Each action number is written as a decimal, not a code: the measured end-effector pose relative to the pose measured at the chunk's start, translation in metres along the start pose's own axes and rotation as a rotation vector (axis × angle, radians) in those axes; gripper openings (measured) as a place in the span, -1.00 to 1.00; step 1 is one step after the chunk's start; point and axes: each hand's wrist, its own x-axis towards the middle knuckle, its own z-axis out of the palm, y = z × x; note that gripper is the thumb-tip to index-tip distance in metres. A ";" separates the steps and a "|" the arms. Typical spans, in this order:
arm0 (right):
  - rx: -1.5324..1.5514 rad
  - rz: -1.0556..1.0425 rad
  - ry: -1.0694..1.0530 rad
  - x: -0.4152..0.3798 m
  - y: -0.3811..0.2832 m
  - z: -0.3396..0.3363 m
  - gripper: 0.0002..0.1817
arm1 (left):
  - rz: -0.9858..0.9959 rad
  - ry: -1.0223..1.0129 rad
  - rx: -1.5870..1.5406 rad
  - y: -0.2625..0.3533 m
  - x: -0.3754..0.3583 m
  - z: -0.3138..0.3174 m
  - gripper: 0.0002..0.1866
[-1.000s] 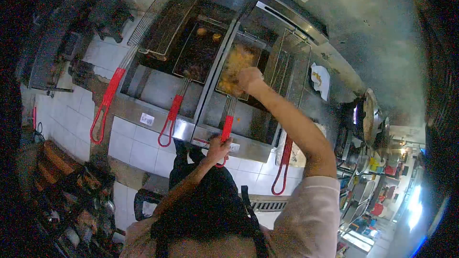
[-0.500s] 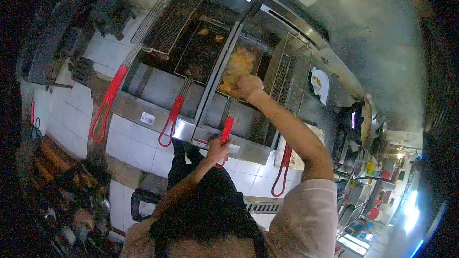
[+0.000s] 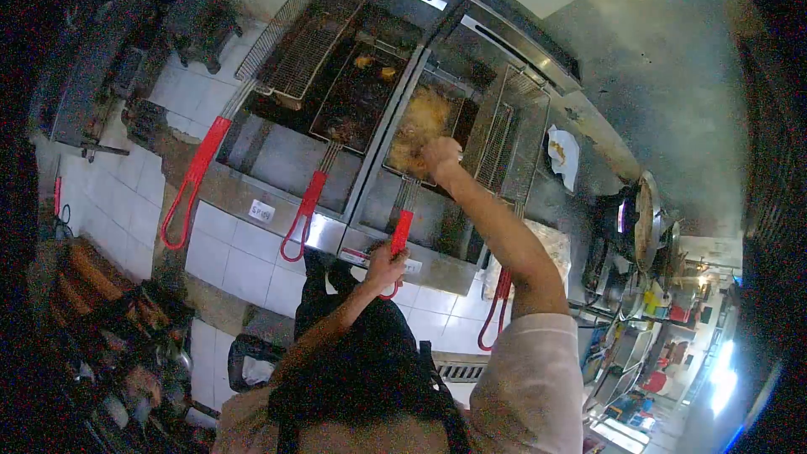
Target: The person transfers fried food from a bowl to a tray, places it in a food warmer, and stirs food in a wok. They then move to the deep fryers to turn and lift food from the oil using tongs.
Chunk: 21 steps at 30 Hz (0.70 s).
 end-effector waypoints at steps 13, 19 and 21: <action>-0.025 -0.078 0.026 -0.037 0.013 -0.016 -0.82 | 0.031 0.053 -0.006 0.024 -0.011 -0.001 -0.82; 0.073 -0.035 0.213 -0.039 0.030 -0.028 -0.83 | -0.001 0.049 0.036 0.029 -0.011 -0.004 -0.82; 0.064 -0.028 0.181 -0.036 0.045 -0.037 -0.84 | 0.062 0.035 0.014 0.010 -0.005 -0.001 -0.82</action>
